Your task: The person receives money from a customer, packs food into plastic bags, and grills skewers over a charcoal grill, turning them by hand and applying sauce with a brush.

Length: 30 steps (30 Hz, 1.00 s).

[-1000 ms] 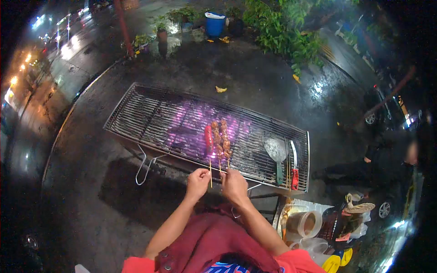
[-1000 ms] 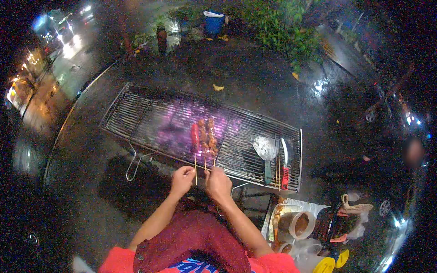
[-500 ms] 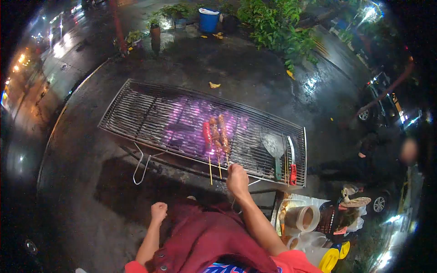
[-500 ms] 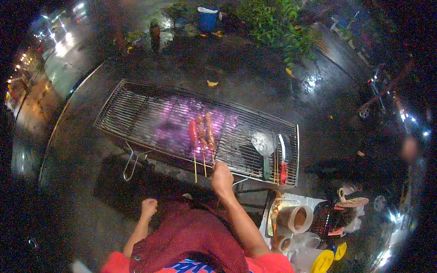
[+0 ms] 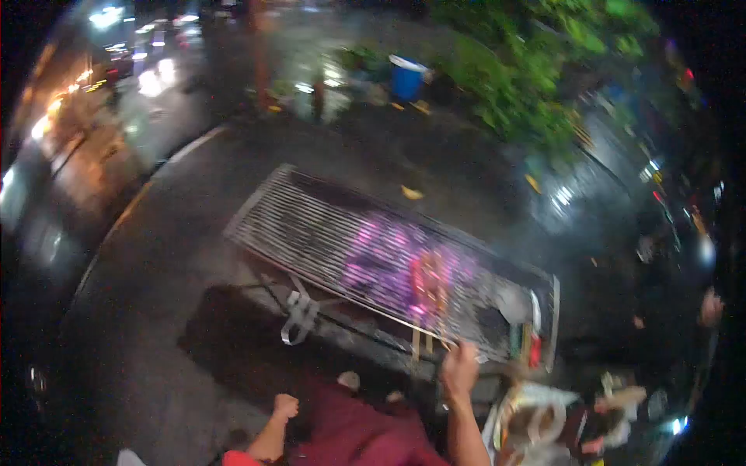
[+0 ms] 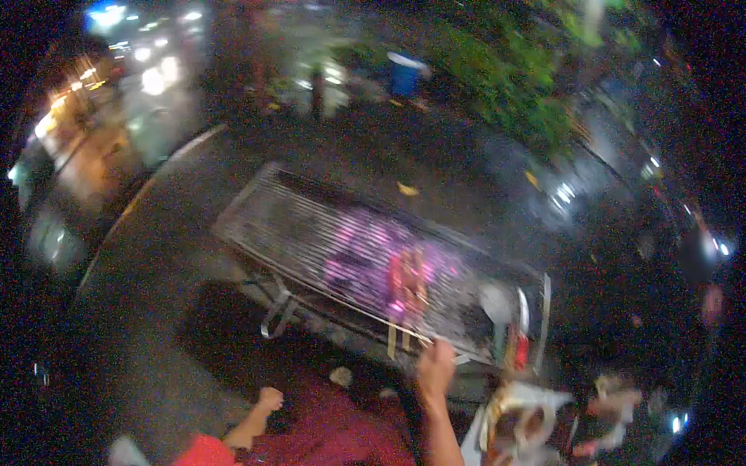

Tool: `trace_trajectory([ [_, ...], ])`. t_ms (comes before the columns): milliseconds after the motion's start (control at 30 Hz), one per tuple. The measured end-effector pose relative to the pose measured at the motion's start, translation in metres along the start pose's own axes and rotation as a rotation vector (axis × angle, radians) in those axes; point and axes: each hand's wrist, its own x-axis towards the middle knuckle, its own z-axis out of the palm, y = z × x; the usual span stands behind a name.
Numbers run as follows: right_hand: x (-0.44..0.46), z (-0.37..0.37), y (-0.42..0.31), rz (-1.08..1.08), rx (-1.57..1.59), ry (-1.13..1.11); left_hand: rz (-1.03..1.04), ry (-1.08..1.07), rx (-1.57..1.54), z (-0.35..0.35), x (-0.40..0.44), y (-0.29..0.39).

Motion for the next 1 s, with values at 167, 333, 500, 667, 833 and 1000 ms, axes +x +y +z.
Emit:
trace_trajectory([
  [167, -0.070, -0.005, 0.042, 0.107, 0.282, -0.414, -0.329, 0.218, -0.170, -0.023, -0.004, 0.045],
  [333, -0.107, -0.049, -0.049, -0.304, 0.565, -0.626, -0.002, -0.062, -0.831, -0.055, -0.057, 0.186],
  [500, -0.126, -0.072, -0.076, -0.211, 0.860, -0.693, 0.791, -0.373, -0.800, -0.019, -0.167, 0.360],
  [667, -0.115, -0.109, -0.024, 0.190, 1.596, -0.432, 1.293, -0.142, -0.469, 0.042, -0.274, 0.436],
  [833, -0.160, -0.157, -0.058, 0.061, 1.594, -0.487, 1.328, 0.331, -0.446, 0.022, -0.286, 0.470],
  [1000, -0.197, -0.172, -0.069, -0.091, 1.610, -0.387, 1.318, 0.299, -0.451, 0.016, -0.303, 0.470],
])
